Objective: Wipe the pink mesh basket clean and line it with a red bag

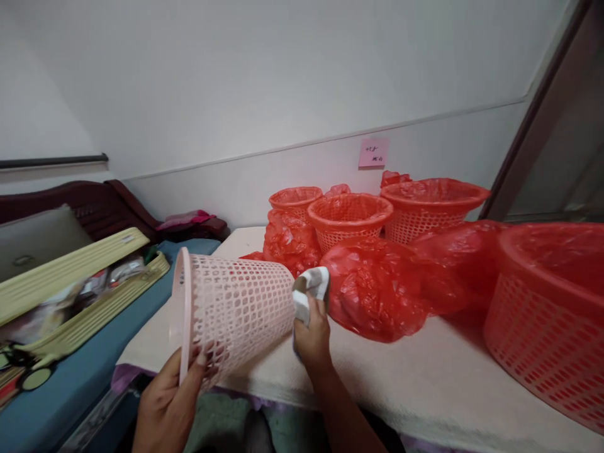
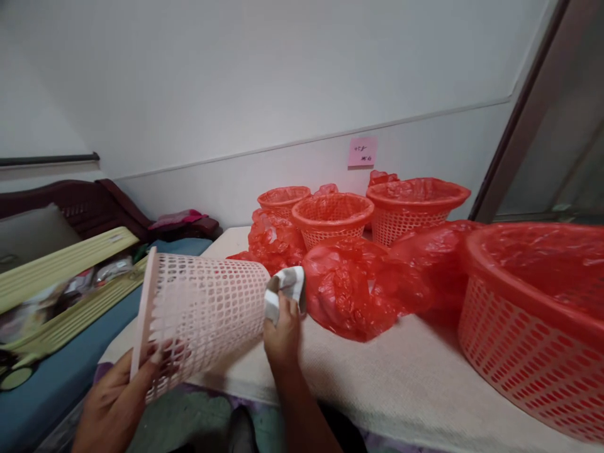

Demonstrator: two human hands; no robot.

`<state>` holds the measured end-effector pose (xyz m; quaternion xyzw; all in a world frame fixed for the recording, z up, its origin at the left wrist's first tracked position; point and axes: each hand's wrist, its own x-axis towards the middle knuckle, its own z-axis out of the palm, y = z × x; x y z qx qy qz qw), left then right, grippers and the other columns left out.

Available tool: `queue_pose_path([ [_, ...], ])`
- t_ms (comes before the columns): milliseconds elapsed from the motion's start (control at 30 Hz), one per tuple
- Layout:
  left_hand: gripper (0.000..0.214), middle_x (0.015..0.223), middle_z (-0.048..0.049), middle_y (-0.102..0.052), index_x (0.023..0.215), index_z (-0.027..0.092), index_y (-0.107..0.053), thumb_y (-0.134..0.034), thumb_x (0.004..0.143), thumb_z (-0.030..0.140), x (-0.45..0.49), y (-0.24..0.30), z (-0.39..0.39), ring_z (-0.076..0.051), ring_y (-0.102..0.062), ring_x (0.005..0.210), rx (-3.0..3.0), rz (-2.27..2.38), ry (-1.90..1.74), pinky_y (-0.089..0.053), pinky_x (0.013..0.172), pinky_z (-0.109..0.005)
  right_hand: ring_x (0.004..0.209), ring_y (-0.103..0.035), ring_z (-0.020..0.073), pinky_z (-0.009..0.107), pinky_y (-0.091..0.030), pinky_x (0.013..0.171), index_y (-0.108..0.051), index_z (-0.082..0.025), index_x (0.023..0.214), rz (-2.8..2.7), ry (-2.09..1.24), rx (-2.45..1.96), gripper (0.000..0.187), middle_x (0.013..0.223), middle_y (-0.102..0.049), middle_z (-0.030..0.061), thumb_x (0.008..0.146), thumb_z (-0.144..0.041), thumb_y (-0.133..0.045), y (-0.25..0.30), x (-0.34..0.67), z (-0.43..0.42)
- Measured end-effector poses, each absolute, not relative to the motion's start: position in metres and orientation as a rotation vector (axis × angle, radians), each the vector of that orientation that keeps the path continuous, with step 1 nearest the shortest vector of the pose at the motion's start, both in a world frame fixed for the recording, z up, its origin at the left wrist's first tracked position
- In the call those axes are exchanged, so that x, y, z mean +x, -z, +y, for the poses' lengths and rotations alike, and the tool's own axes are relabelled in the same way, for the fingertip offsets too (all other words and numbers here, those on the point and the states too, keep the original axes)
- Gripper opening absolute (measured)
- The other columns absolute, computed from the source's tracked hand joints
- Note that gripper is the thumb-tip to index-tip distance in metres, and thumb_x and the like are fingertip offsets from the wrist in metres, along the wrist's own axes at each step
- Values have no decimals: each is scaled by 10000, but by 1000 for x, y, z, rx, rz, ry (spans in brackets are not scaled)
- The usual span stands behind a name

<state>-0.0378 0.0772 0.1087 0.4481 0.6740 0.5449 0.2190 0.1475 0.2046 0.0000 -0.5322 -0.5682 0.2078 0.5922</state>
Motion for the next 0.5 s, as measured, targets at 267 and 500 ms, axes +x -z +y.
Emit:
queue_pose_path([
  [267, 474, 884, -7, -756, 1005, 210, -699, -737, 665, 539, -8, -126, 90, -167, -695, 826, 888, 1709, -1713, -551, 690, -191, 1161, -526, 280, 418, -504, 929, -465, -195, 1346, -1639, -268, -789, 683, 1245, -494, 146, 675, -75, -517, -18, 99, 124],
  [500, 221, 871, 8, -737, 924, 206, -705, -674, 781, 371, -3, -136, 98, -129, -669, 748, 705, 1582, -1816, -524, 612, -166, 1210, -477, 327, 537, -454, 969, -454, -236, 1353, -1821, -130, -604, 706, 1308, -482, 149, 658, -154, -549, -26, 96, 114],
])
